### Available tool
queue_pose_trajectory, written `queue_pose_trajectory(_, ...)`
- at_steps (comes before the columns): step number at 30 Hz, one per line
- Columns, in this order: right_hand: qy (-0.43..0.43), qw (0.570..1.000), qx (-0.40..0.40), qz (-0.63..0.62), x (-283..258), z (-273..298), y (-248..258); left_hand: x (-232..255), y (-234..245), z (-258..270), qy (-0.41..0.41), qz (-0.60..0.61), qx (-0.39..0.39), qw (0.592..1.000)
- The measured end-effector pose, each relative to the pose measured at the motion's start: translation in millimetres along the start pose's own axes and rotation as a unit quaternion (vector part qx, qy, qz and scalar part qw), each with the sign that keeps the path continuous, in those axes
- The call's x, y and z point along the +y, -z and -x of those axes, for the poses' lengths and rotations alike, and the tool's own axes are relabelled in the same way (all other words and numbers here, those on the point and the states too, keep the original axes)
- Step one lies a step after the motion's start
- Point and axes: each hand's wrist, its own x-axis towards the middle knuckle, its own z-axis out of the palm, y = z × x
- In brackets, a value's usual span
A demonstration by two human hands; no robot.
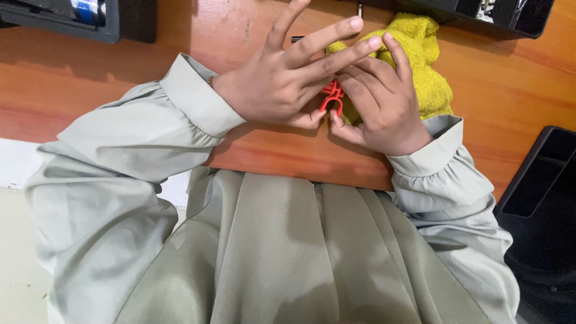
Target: Assembling and cleaning small mechanical parts using a cloth and an Allen key at a desk.
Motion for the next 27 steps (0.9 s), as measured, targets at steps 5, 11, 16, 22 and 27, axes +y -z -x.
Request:
queue_pose_trajectory(5,-0.01,1.0,-0.013,0.007,2.0,-7.8,11.9,-7.7,10.1,3.3,0.021,0.012,-0.029,0.999)
queue_pose_trajectory(11,-0.048,0.999,-0.022,0.004,9.9,1.7,10.2,-17.4,-2.9,25.0,0.123,-0.05,-0.02,0.991)
queue_pose_trajectory(16,-0.056,0.998,-0.026,0.023,12.0,5.9,11.0,-13.4,-0.2,18.0,0.177,-0.084,-0.022,0.98)
queue_pose_trajectory(22,-0.071,0.997,-0.028,0.03,11.9,5.0,10.5,-14.0,-3.3,16.7,0.197,-0.053,-0.05,0.978)
queue_pose_trajectory(27,-0.087,0.995,-0.035,0.033,7.2,-2.8,14.9,-14.7,-3.5,17.0,0.185,-0.102,-0.021,0.977)
